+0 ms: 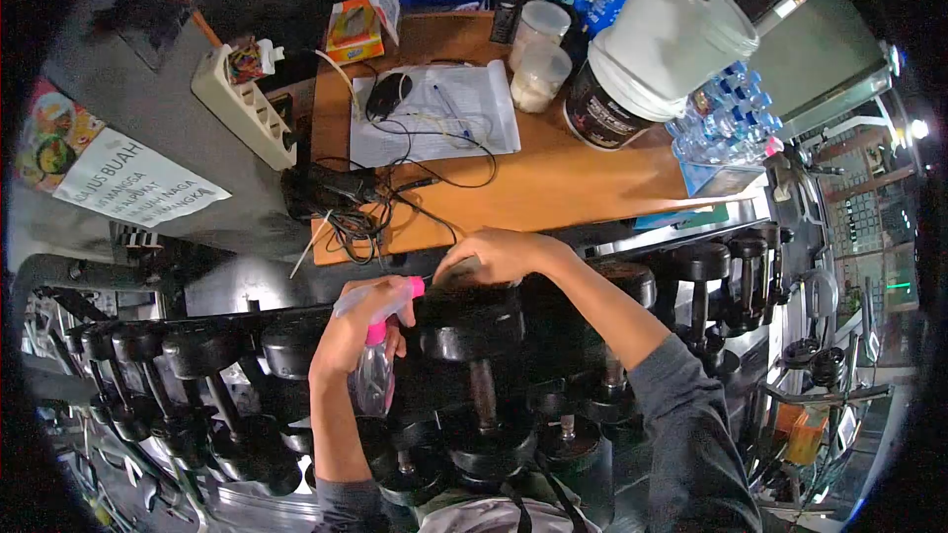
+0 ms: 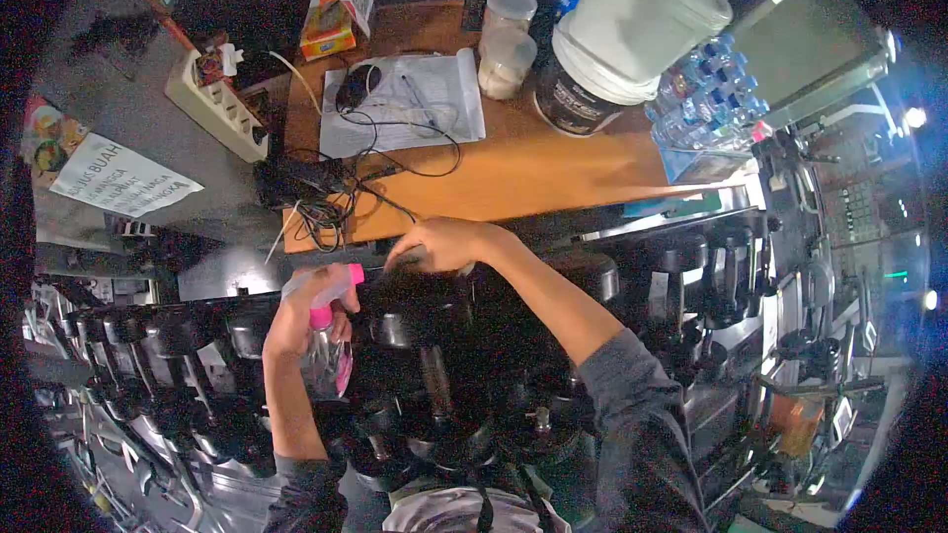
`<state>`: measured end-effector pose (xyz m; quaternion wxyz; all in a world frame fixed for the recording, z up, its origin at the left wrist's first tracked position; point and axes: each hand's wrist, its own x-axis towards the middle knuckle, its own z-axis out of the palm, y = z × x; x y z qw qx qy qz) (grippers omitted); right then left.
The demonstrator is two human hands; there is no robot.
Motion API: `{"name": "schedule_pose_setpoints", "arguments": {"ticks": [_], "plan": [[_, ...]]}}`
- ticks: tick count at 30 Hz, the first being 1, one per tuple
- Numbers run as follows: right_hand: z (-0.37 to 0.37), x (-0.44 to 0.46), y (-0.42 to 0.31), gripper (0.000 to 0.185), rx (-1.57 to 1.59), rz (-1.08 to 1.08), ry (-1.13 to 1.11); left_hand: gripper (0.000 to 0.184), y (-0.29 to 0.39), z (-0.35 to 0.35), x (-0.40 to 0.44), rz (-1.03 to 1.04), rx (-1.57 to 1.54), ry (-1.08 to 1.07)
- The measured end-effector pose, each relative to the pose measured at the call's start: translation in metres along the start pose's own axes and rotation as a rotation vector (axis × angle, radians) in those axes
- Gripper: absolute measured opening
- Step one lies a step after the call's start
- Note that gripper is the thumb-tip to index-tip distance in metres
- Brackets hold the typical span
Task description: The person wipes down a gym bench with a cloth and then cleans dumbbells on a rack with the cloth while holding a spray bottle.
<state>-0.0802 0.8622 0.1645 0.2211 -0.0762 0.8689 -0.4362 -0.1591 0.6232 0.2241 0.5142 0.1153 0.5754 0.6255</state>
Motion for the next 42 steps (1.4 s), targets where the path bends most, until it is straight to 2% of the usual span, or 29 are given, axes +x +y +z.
{"name": "schedule_pose_setpoints", "arguments": {"ticks": [1,2,7,9,10,12,15,16,19,21,23,27,29,31,33,39,41,42], "plan": [[-0.006,-0.001,-0.010,0.031,0.065,0.035,-0.056,0.035,0.000,0.001,0.000,0.010,0.002,-0.010],[-0.018,-0.013,-0.036,0.034,-0.003,0.080,-0.063,0.037,0.000,0.001,0.001,0.034,0.034,-0.054],[-0.034,-0.084,-0.075,0.038,-0.198,0.187,0.030,0.037,0.008,0.012,-0.012,0.020,0.028,-0.104],[-0.017,-0.125,-0.076,0.038,-0.163,0.080,0.363,0.039,0.010,0.018,-0.021,0.088,0.014,-0.204],[-0.010,-0.145,-0.095,0.037,-0.095,0.199,0.416,0.039,0.013,0.024,-0.028,0.101,0.010,-0.220],[0.016,-0.186,-0.108,0.038,0.037,0.275,0.584,0.040,0.020,0.040,-0.044,0.124,0.193,-0.217],[0.073,-0.238,-0.118,0.039,0.262,0.429,0.813,0.038,0.034,0.067,-0.075,0.035,0.257,-0.276],[0.096,-0.252,-0.118,0.037,0.302,0.469,0.902,0.043,0.034,0.077,-0.086,0.077,0.249,-0.297],[0.149,-0.285,-0.124,0.034,0.427,0.502,1.080,0.050,0.014,0.098,-0.106,0.077,0.304,-0.332],[0.176,-0.296,-0.140,0.034,0.634,0.533,1.221,0.051,0.004,0.114,-0.119,0.061,0.343,-0.397],[0.202,-0.303,-0.138,0.032,0.834,0.625,1.359,0.051,-0.022,0.131,-0.129,0.071,0.333,-0.373],[0.243,-0.315,-0.104,0.033,0.823,0.496,1.374,0.049,-0.065,0.160,-0.150,0.110,0.367,-0.324],[0.253,-0.315,-0.101,0.037,0.900,0.395,1.394,0.048,-0.087,0.175,-0.155,0.025,0.330,-0.222],[0.260,-0.316,-0.103,0.038,0.923,0.369,1.368,0.046,-0.115,0.186,-0.153,0.081,0.243,-0.193],[0.266,-0.316,-0.105,0.035,0.940,0.304,1.377,0.047,-0.129,0.202,-0.156,0.054,0.230,-0.043],[0.288,-0.326,-0.096,0.032,1.023,0.360,1.359,0.044,-0.171,0.232,-0.144,0.170,0.073,0.109],[0.295,-0.331,-0.091,0.031,0.972,0.275,1.373,0.045,-0.176,0.241,-0.141,0.208,0.094,0.167],[0.296,-0.334,-0.089,0.030,0.917,0.329,1.364,0.045,-0.181,0.243,-0.138,0.197,0.106,0.183]]}}
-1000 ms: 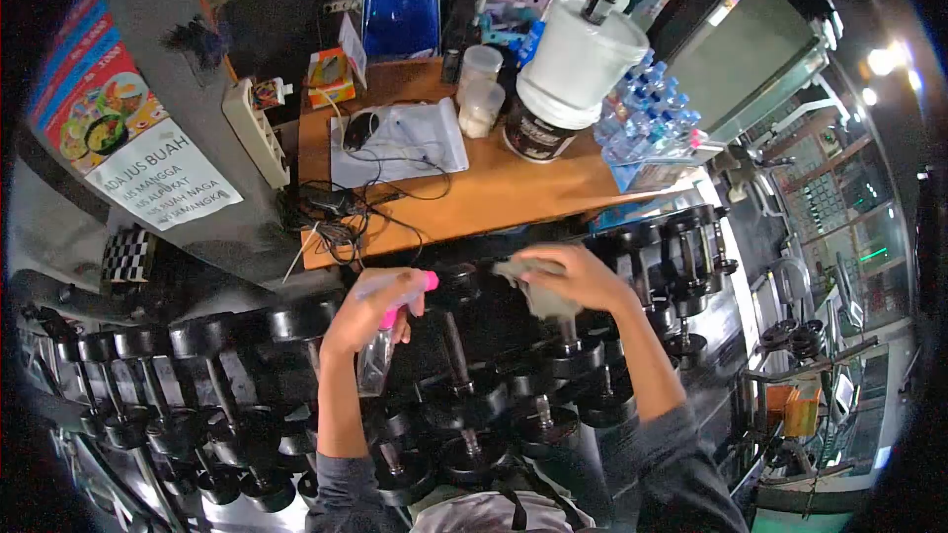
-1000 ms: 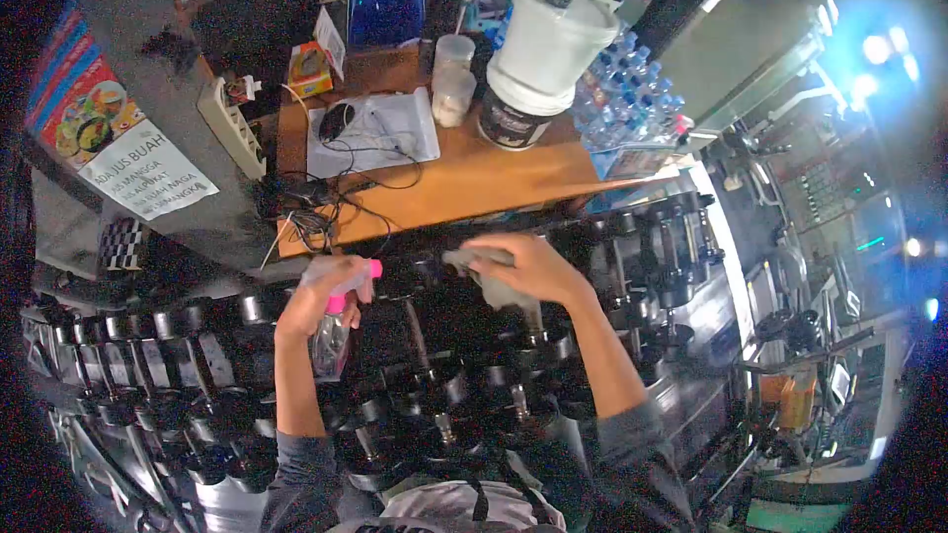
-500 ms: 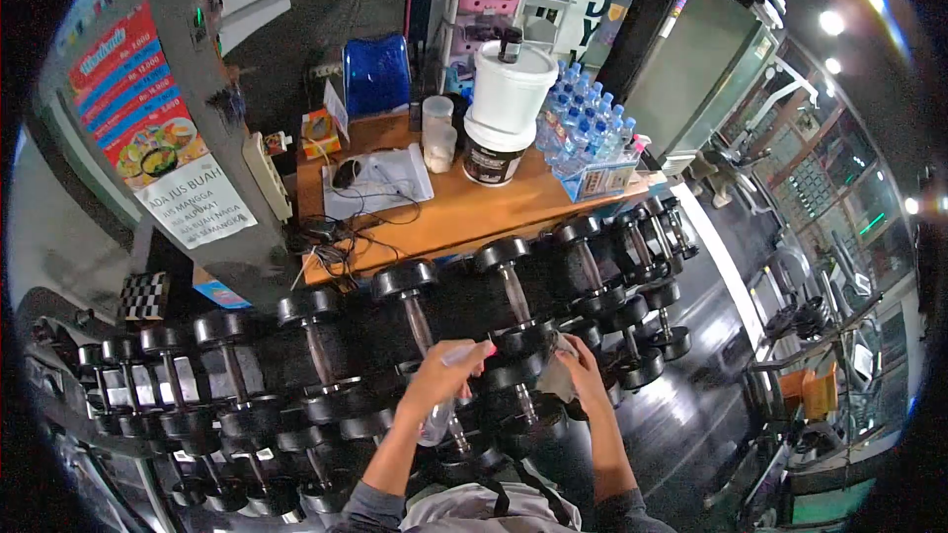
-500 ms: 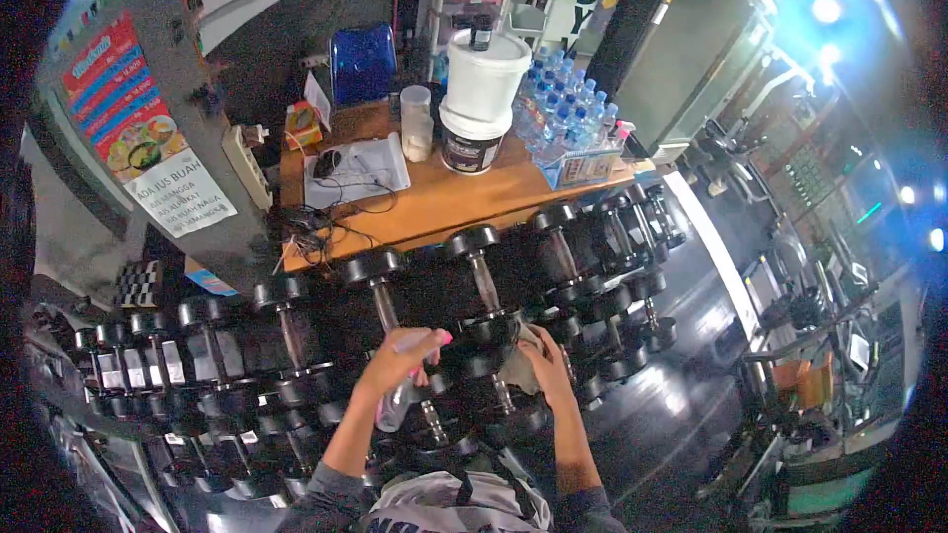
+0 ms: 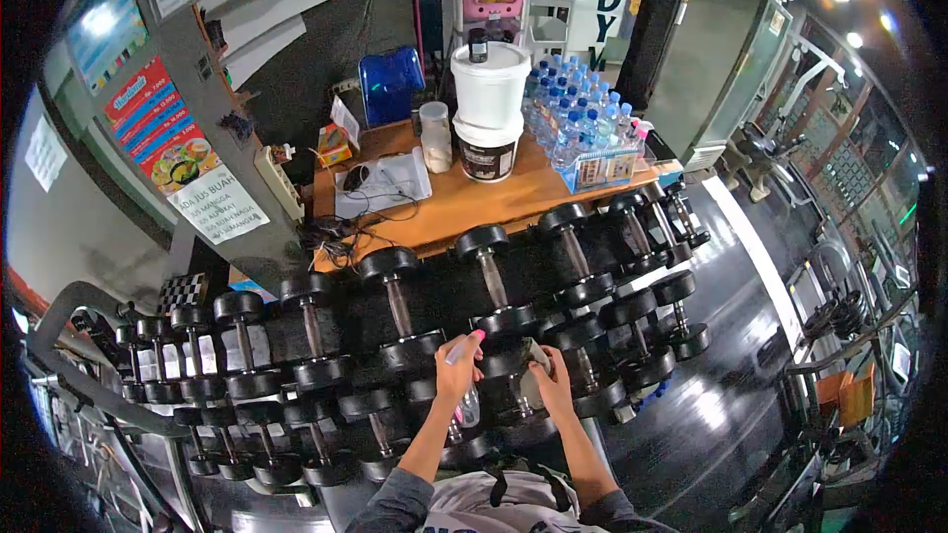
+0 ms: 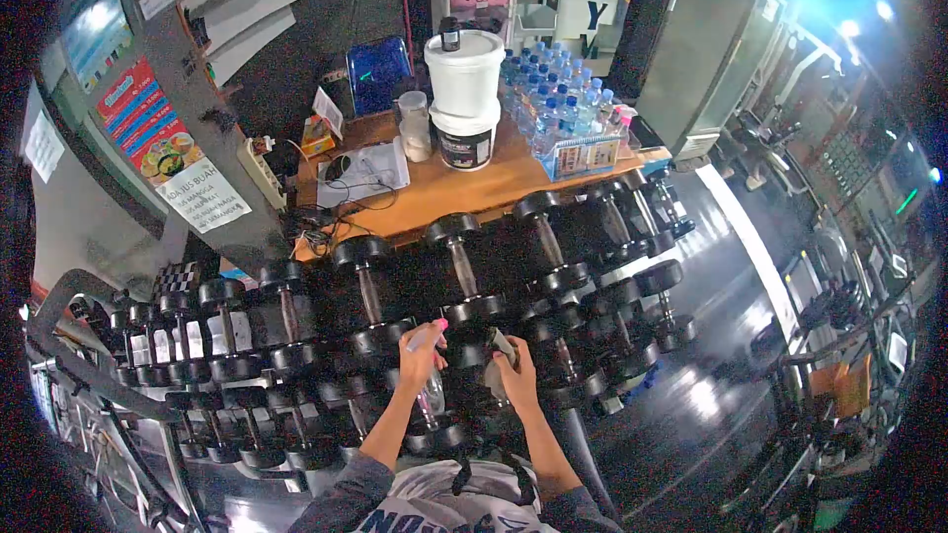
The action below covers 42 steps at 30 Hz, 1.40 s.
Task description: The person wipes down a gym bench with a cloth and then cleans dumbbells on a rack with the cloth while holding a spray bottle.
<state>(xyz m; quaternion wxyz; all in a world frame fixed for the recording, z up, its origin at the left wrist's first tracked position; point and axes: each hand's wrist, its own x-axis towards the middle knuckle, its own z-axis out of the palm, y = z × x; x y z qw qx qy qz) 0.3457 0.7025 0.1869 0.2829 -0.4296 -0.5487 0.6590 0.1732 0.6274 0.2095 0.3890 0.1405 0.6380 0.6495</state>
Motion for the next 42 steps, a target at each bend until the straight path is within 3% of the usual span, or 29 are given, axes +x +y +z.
{"name": "schedule_pose_setpoints", "arguments": {"ticks": [10,13,16,19,21,25,29,31,36,39,41,42], "plan": [[-0.018,0.005,0.003,0.030,-0.128,-0.154,0.068,0.044,-0.012,0.017,0.008,-0.013,0.077,0.029],[-0.009,0.021,-0.015,0.027,-0.273,-0.300,0.107,0.044,-0.010,0.013,0.010,0.013,0.060,0.019],[0.008,0.043,-0.034,0.025,-0.586,-0.585,0.163,0.044,-0.005,0.000,0.017,0.051,0.080,-0.008],[0.031,0.058,-0.049,0.029,-0.830,-0.707,0.107,0.043,-0.006,-0.020,0.029,0.077,0.126,-0.047],[0.036,0.065,-0.049,0.033,-0.915,-0.686,0.069,0.040,0.001,-0.030,0.038,-0.048,0.131,-0.118],[0.015,0.075,-0.051,0.031,-0.929,-0.622,0.076,0.040,0.005,-0.038,0.046,-0.032,0.103,-0.314],[-0.011,0.089,-0.027,0.031,-0.920,-0.546,0.195,0.041,0.005,-0.043,0.051,-0.058,0.120,-0.373],[0.001,0.084,-0.034,0.031,-0.832,-0.661,0.196,0.040,0.015,-0.041,0.045,-0.063,-0.053,-0.329],[0.033,0.065,-0.049,0.029,-0.947,-0.687,0.016,0.043,0.006,-0.046,0.053,0.000,0.033,-0.376],[0.020,0.072,-0.043,0.030,-0.847,-0.642,0.016,0.045,0.002,-0.048,0.054,-0.020,0.008,-0.411],[0.003,0.083,-0.022,0.031,-0.666,-0.573,0.156,0.047,0.006,-0.045,0.051,-0.010,0.006,-0.383],[-0.006,0.090,-0.006,0.029,-0.572,-0.451,0.142,0.047,0.005,-0.045,0.051,-0.017,0.008,-0.386]]}}
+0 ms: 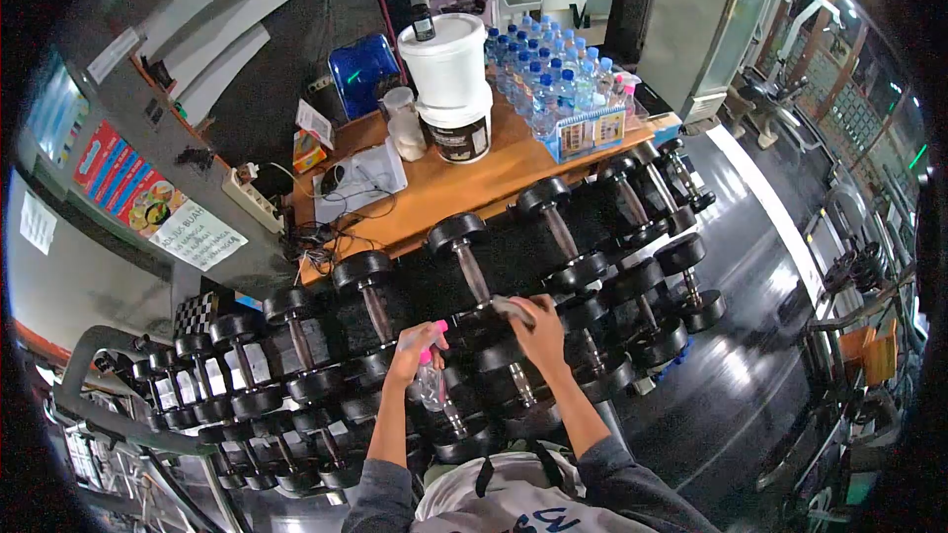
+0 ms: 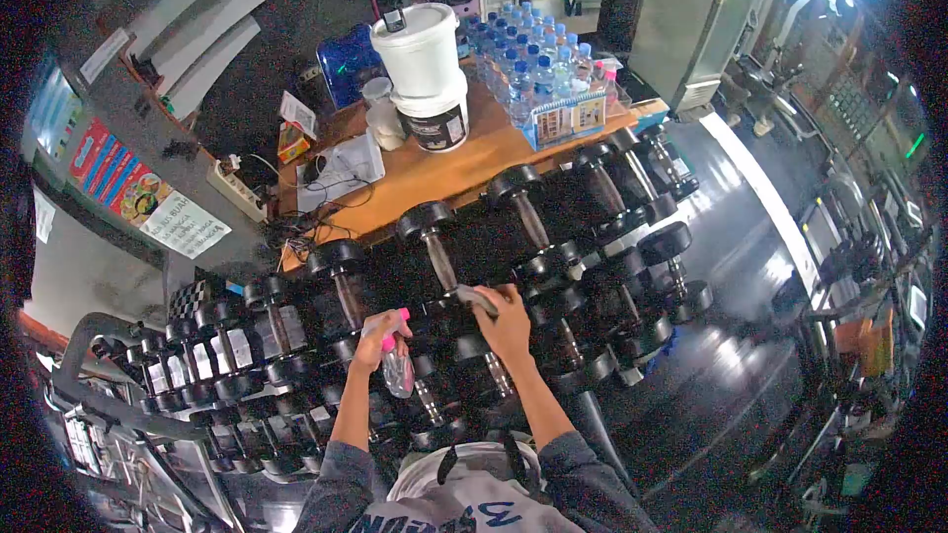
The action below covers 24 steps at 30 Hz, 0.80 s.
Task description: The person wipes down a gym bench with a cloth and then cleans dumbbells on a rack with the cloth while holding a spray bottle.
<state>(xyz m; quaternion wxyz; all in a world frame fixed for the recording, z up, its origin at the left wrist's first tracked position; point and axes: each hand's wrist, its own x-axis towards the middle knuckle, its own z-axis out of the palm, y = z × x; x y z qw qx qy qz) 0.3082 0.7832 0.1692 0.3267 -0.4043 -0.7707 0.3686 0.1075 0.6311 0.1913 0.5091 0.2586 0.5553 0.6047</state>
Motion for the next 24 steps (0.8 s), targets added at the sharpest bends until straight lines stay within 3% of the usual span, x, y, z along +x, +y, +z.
{"name": "schedule_pose_setpoints", "arguments": {"ticks": [1,3,5,8,13,15,17,22,24], "plan": [[0.002,0.000,0.013,0.029,0.000,0.007,0.002,0.047,-0.001,-0.001,0.000,-0.006,-0.005,0.001],[0.009,-0.003,0.038,0.027,0.102,0.320,-0.018,0.048,-0.002,-0.002,0.001,-0.020,-0.005,-0.002],[0.029,-0.009,0.068,0.029,0.246,0.362,0.000,0.048,-0.002,-0.003,0.003,-0.026,0.041,-0.009],[0.046,-0.011,0.085,0.033,0.674,0.720,-0.078,0.046,-0.008,-0.009,0.003,0.021,-0.016,-0.057],[0.022,0.000,0.054,0.030,0.658,0.522,-0.042,0.047,-0.002,-0.006,0.003,-0.017,-0.001,-0.046],[0.019,0.003,0.047,0.029,0.516,0.313,-0.065,0.048,-0.003,-0.007,0.001,-0.023,-0.008,-0.045],[0.037,0.003,0.067,0.028,0.538,0.305,-0.010,0.049,-0.005,-0.008,0.003,-0.044,0.005,-0.015],[0.042,-0.001,0.072,0.027,0.222,0.380,0.078,0.044,-0.013,-0.014,0.006,-0.016,-0.031,-0.058],[0.027,-0.003,0.047,0.027,0.206,0.278,0.107,0.044,-0.009,-0.012,0.004,0.004,-0.035,-0.055]]}}
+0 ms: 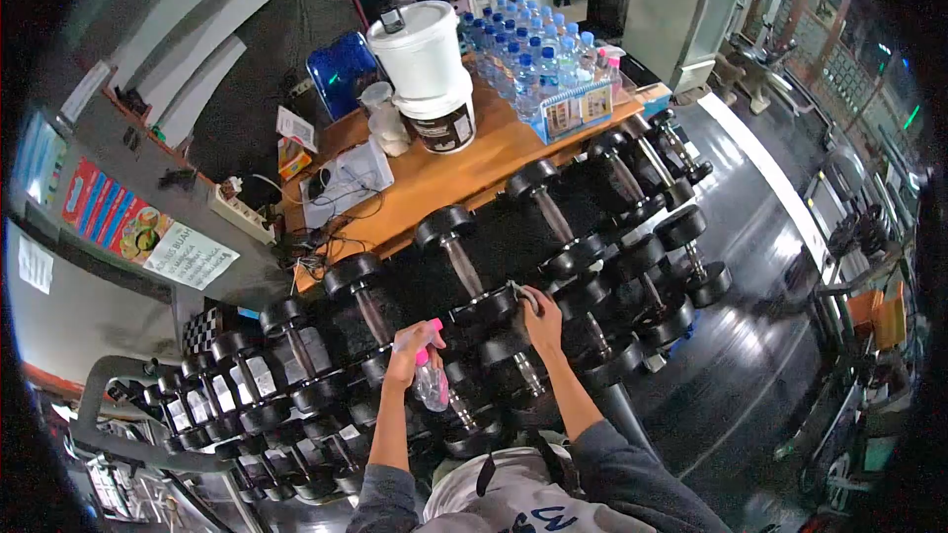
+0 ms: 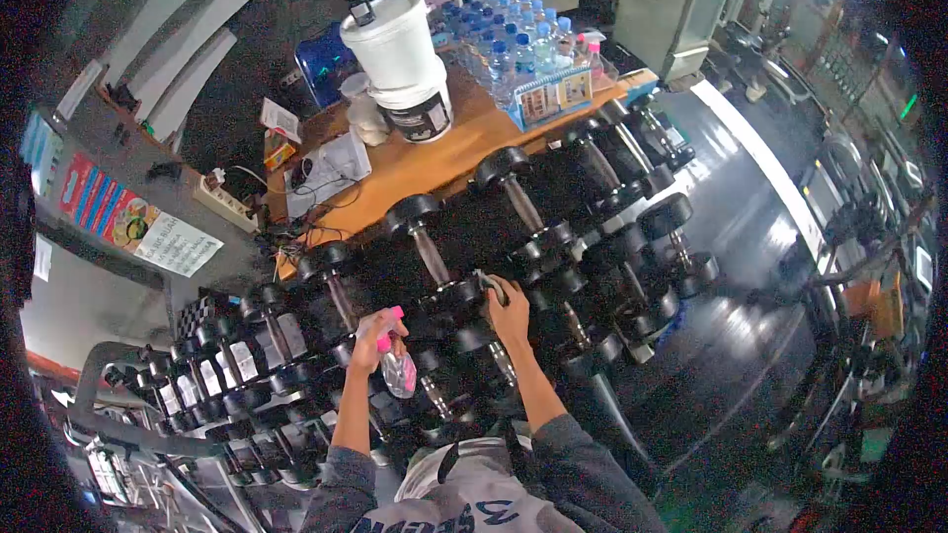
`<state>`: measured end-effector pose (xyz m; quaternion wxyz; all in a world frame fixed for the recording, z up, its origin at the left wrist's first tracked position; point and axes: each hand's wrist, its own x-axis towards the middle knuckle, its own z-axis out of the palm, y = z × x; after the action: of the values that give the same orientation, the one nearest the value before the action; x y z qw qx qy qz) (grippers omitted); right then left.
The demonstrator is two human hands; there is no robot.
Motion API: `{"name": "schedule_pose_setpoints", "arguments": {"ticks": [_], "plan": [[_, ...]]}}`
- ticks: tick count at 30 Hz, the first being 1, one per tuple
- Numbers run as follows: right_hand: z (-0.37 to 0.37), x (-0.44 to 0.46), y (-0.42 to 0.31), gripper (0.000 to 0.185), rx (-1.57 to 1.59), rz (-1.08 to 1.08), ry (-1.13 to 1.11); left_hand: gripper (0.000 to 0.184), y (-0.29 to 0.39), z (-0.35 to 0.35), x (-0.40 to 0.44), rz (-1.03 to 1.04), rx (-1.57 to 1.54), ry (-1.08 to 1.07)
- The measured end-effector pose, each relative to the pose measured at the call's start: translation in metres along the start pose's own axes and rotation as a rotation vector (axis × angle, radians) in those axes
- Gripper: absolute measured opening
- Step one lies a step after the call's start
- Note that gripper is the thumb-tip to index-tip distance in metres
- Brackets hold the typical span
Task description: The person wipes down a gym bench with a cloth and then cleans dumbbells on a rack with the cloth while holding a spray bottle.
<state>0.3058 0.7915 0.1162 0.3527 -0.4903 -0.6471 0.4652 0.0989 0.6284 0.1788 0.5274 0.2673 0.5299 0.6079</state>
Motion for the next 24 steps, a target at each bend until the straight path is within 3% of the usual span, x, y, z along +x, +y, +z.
{"name": "schedule_pose_setpoints", "arguments": {"ticks": [3,5,6,8,12,16,18,24], "plan": [[-0.006,-0.008,-0.037,0.028,0.021,-0.145,0.005,0.044,0.010,0.007,-0.004,-0.026,-0.011,0.053],[-0.014,-0.009,-0.078,0.029,-0.370,-0.614,-0.116,0.042,0.001,0.001,-0.004,0.005,-0.087,0.003],[-0.011,-0.008,-0.089,0.029,-0.378,-0.624,-0.118,0.042,0.000,0.000,-0.004,0.014,-0.097,0.002],[-0.002,-0.007,-0.107,0.029,-0.583,-0.690,-0.431,0.040,-0.004,-0.002,-0.008,0.047,-0.183,0.002],[0.026,0.003,-0.106,0.028,-0.798,-0.925,-0.534,0.043,-0.008,0.006,-0.021,0.138,-0.401,0.142],[0.059,0.001,-0.105,0.021,-1.021,-0.977,-0.596,0.043,-0.005,0.006,-0.036,0.230,-0.271,0.185],[0.069,0.004,-0.105,0.013,-1.133,-0.970,-0.679,0.041,-0.001,0.005,-0.044,0.214,-0.060,0.262],[0.029,0.020,-0.142,0.013,-1.098,-0.908,-0.741,0.036,0.004,0.000,-0.054,0.099,-0.026,0.362]]}}
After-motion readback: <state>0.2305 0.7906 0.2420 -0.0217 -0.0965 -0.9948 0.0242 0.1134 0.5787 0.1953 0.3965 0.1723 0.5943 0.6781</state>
